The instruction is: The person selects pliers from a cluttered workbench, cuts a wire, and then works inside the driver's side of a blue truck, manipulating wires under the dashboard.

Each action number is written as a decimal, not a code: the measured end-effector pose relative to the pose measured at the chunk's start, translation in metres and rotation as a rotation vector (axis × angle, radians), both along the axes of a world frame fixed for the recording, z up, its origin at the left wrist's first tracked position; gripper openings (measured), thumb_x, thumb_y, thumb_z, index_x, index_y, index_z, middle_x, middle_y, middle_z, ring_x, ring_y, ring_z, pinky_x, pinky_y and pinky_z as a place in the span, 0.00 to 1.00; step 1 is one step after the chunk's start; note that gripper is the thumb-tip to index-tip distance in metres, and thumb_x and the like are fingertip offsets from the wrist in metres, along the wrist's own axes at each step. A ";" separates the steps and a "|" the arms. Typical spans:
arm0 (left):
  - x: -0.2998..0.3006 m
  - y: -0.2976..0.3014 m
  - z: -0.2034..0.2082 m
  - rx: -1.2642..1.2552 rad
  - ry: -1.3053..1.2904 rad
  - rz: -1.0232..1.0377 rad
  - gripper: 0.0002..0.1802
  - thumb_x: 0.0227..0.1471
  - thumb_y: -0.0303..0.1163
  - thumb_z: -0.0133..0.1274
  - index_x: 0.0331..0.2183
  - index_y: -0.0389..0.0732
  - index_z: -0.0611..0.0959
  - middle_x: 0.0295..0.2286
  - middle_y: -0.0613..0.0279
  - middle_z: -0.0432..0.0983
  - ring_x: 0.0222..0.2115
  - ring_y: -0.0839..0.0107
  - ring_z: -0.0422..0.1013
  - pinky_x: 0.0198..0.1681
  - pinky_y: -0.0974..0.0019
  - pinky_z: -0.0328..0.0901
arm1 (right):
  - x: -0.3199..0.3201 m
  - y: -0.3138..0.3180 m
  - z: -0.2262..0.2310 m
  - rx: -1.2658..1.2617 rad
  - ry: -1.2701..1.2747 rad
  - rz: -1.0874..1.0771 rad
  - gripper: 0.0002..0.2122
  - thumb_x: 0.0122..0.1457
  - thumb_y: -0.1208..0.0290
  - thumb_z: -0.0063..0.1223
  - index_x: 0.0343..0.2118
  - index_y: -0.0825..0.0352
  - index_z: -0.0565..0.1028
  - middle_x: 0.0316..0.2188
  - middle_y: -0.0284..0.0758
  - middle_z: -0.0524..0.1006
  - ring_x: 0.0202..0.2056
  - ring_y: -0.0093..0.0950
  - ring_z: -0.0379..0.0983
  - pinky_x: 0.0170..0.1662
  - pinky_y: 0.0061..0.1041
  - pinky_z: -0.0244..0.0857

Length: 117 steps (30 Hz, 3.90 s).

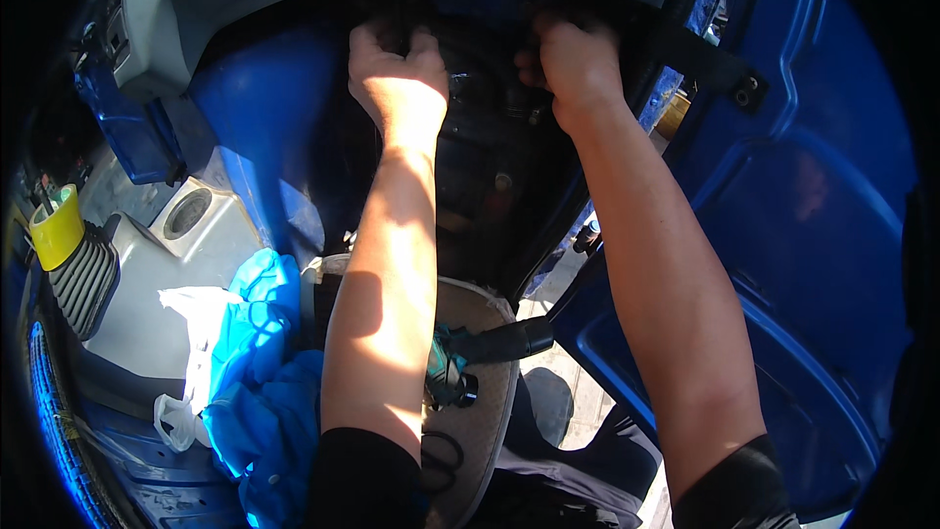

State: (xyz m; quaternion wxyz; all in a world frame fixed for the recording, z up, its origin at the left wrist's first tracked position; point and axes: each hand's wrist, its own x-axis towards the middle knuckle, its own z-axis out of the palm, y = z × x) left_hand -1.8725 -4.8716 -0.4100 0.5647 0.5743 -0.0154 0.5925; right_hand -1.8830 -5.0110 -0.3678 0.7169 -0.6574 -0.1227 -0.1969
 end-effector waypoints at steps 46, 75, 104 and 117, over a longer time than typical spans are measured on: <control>0.012 -0.025 0.047 -0.133 0.356 -0.927 0.11 0.46 0.27 0.58 0.35 0.40 0.79 0.27 0.64 0.74 0.22 0.73 0.69 0.22 0.67 0.67 | 0.032 0.015 -0.008 -0.017 -0.152 -0.137 0.10 0.54 0.74 0.50 0.35 0.75 0.77 0.33 0.46 0.79 0.34 0.36 0.78 0.39 0.30 0.68; 0.029 -0.020 0.054 -0.249 0.563 -0.987 0.02 0.49 0.32 0.57 0.27 0.48 0.79 0.21 0.72 0.72 0.18 0.80 0.63 0.18 0.76 0.60 | 0.028 0.013 -0.019 0.021 -0.304 -0.122 0.05 0.53 0.79 0.52 0.30 0.74 0.77 0.27 0.37 0.79 0.30 0.25 0.73 0.36 0.25 0.66; 0.019 -0.022 0.031 -0.160 0.294 -0.797 0.11 0.47 0.24 0.57 0.36 0.40 0.79 0.29 0.64 0.75 0.25 0.73 0.71 0.25 0.70 0.66 | 0.025 0.012 -0.017 -0.051 -0.385 -0.222 0.09 0.50 0.76 0.51 0.31 0.77 0.75 0.28 0.51 0.79 0.32 0.42 0.78 0.38 0.34 0.69; 0.031 -0.032 0.035 -0.169 0.214 -0.651 0.09 0.46 0.24 0.57 0.33 0.36 0.79 0.26 0.64 0.74 0.19 0.75 0.65 0.19 0.71 0.56 | 0.040 0.014 -0.017 0.034 -0.335 -0.162 0.09 0.51 0.77 0.49 0.33 0.78 0.75 0.30 0.53 0.78 0.37 0.44 0.78 0.41 0.33 0.68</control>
